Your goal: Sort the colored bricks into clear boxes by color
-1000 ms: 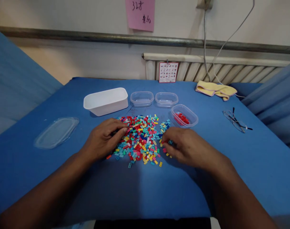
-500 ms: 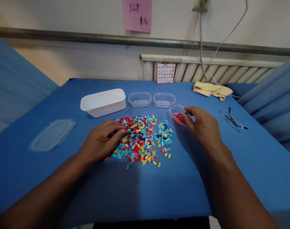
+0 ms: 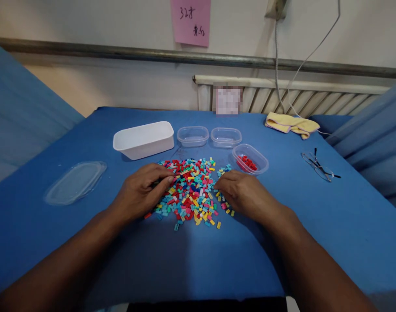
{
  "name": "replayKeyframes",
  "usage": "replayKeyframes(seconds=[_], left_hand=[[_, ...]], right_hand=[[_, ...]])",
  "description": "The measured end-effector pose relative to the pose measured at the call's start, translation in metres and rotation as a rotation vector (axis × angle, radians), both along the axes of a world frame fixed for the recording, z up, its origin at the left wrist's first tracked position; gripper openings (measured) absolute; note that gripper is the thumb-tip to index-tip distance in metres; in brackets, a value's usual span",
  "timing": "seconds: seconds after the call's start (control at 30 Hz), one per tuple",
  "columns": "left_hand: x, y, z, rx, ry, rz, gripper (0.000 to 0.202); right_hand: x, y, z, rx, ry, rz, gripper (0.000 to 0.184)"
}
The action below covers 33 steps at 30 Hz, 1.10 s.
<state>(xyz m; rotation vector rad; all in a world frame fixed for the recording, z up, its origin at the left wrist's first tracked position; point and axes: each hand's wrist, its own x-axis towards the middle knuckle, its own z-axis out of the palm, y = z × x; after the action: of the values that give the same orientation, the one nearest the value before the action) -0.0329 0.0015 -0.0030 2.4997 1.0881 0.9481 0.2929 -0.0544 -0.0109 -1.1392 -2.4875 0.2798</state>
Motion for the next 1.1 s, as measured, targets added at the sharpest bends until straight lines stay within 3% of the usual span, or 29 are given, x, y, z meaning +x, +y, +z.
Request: replayKeyframes(seconds=[0.2,0.3,0.4,0.77,0.97,1.1], left_hand=[[0.001,0.000,-0.004,-0.012,0.010,0.004,0.023],[0.004,-0.001,-0.003,-0.020,0.035,-0.008,0.024],[0.005,-0.002,-0.001,-0.020,0.038,-0.011,0.023],[0.002,-0.001,-0.004,-0.019,0.037,-0.017,0.022],[0.001,-0.003,-0.003,-0.018,0.031,-0.020,0.022],[0.002,-0.004,-0.002,-0.018,0.024,-0.032,0.022]], right_hand=[[-0.007,0.001,0.002,0.083,0.055,-0.072,0.024],[-0.023,0.005,-0.003,0.104,0.161,-0.009,0.032],[-0.034,0.007,-0.007,0.060,0.101,0.095,0.041],[-0.013,-0.002,0.002,0.075,0.062,0.102,0.021],[-0.001,-0.005,0.009,0.023,0.015,0.020,0.022],[0.005,0.000,0.005,0.025,0.069,-0.133,0.021]])
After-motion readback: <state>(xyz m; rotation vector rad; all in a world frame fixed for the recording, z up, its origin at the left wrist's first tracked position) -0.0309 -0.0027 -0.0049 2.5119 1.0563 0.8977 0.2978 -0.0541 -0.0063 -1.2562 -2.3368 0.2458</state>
